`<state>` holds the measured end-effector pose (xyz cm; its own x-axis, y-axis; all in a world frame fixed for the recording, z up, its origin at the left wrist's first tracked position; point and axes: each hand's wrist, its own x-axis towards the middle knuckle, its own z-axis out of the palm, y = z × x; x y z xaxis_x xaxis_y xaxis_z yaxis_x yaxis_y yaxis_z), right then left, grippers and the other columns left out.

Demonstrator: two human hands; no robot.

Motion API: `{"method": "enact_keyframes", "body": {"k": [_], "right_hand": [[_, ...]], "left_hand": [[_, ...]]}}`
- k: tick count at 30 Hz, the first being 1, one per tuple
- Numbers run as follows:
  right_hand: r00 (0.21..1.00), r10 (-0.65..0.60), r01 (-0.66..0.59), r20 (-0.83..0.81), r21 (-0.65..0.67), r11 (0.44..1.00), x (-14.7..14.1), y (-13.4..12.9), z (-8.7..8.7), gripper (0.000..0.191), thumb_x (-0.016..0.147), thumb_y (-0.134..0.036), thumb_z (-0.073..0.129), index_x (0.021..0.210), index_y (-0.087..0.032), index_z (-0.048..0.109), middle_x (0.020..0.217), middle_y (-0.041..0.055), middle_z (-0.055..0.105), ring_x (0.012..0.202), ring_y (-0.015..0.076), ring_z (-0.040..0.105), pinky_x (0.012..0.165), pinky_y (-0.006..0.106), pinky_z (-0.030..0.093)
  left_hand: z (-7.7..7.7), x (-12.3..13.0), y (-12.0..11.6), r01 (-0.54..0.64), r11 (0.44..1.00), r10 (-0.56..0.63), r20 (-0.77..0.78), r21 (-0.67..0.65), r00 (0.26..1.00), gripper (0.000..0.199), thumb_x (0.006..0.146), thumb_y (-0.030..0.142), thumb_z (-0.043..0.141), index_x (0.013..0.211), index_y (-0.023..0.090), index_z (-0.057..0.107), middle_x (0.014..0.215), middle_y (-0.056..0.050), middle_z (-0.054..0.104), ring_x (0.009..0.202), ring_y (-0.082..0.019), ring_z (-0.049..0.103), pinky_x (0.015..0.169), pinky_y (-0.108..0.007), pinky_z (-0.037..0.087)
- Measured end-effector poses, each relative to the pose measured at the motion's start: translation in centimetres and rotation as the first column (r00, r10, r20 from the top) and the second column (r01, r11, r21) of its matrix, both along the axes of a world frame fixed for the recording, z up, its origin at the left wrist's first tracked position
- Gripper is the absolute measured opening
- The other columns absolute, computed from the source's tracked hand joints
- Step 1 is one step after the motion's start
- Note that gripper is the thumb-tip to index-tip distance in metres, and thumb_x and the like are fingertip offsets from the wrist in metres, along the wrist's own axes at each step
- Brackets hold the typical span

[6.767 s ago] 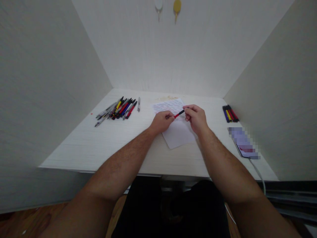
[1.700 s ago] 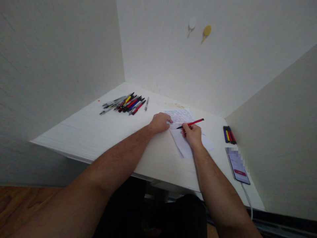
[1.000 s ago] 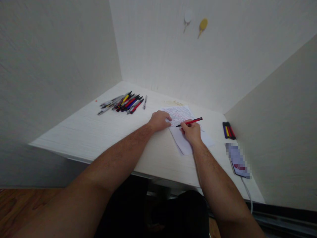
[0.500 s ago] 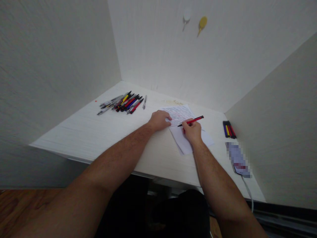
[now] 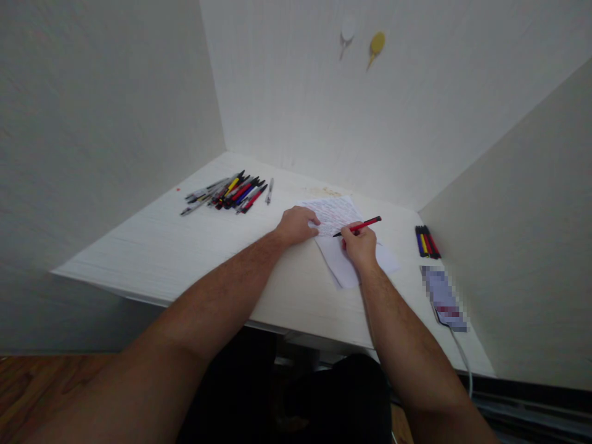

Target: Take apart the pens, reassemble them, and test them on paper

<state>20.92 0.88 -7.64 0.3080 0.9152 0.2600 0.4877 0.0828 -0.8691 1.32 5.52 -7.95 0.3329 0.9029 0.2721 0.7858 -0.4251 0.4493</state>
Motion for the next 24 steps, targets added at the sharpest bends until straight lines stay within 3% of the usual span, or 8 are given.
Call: {"method": "enact_keyframes", "body": {"k": [3, 12, 19, 24], "right_hand": [[1.0, 0.011, -0.011, 0.016, -0.003, 1.0, 0.03, 0.0, -0.04, 0.018, 0.072, -0.035, 0.059, 0.065, -0.018, 0.06, 0.049, -0.0021, 0.056, 0.045, 0.014, 0.051, 0.046, 0.025, 0.036], [0.992, -0.12, 0.119, 0.033, 0.022, 0.993, 0.43, 0.17, 0.01, 0.013, 0.069, -0.031, 0.06, 0.065, -0.019, 0.061, 0.052, -0.0011, 0.058, 0.051, 0.0154, 0.053, 0.051, 0.026, 0.04], [0.998, -0.064, 0.064, 0.026, 0.018, 0.998, 0.33, 0.1, -0.11, 0.016, 0.07, -0.033, 0.059, 0.067, -0.018, 0.061, 0.052, -0.0015, 0.057, 0.05, 0.0145, 0.053, 0.05, 0.025, 0.039], [0.993, 0.07, -0.07, 0.094, -0.004, 0.998, 0.28, 0.18, -0.18, 0.02, 0.073, -0.036, 0.058, 0.066, -0.018, 0.061, 0.052, -0.0017, 0.057, 0.05, 0.0139, 0.05, 0.049, 0.025, 0.036]], "left_hand": [[-0.01, 0.01, 0.03, -0.006, 1.0, 0.006, 0.002, 0.002, 1.0, 0.028, 0.073, 0.038, 0.069, 0.098, 0.027, 0.076, 0.118, -0.001, 0.07, 0.118, -0.024, 0.058, 0.105, -0.036, 0.041], [0.06, 0.02, 0.01, -0.004, 1.0, 0.004, -0.008, 0.011, 1.0, 0.028, 0.073, 0.037, 0.068, 0.099, 0.027, 0.076, 0.118, -0.001, 0.07, 0.118, -0.024, 0.058, 0.104, -0.037, 0.042], [-0.03, 0.0, 0.05, 0.0, 1.0, 0.0, -0.005, 0.006, 1.0, 0.029, 0.074, 0.037, 0.069, 0.1, 0.027, 0.076, 0.119, -0.001, 0.07, 0.119, -0.024, 0.057, 0.105, -0.036, 0.041], [-0.22, 0.0, 0.21, 0.004, 1.0, -0.004, 0.005, 0.017, 1.0, 0.028, 0.073, 0.038, 0.069, 0.098, 0.027, 0.076, 0.118, -0.001, 0.07, 0.118, -0.024, 0.058, 0.105, -0.038, 0.042]]}}
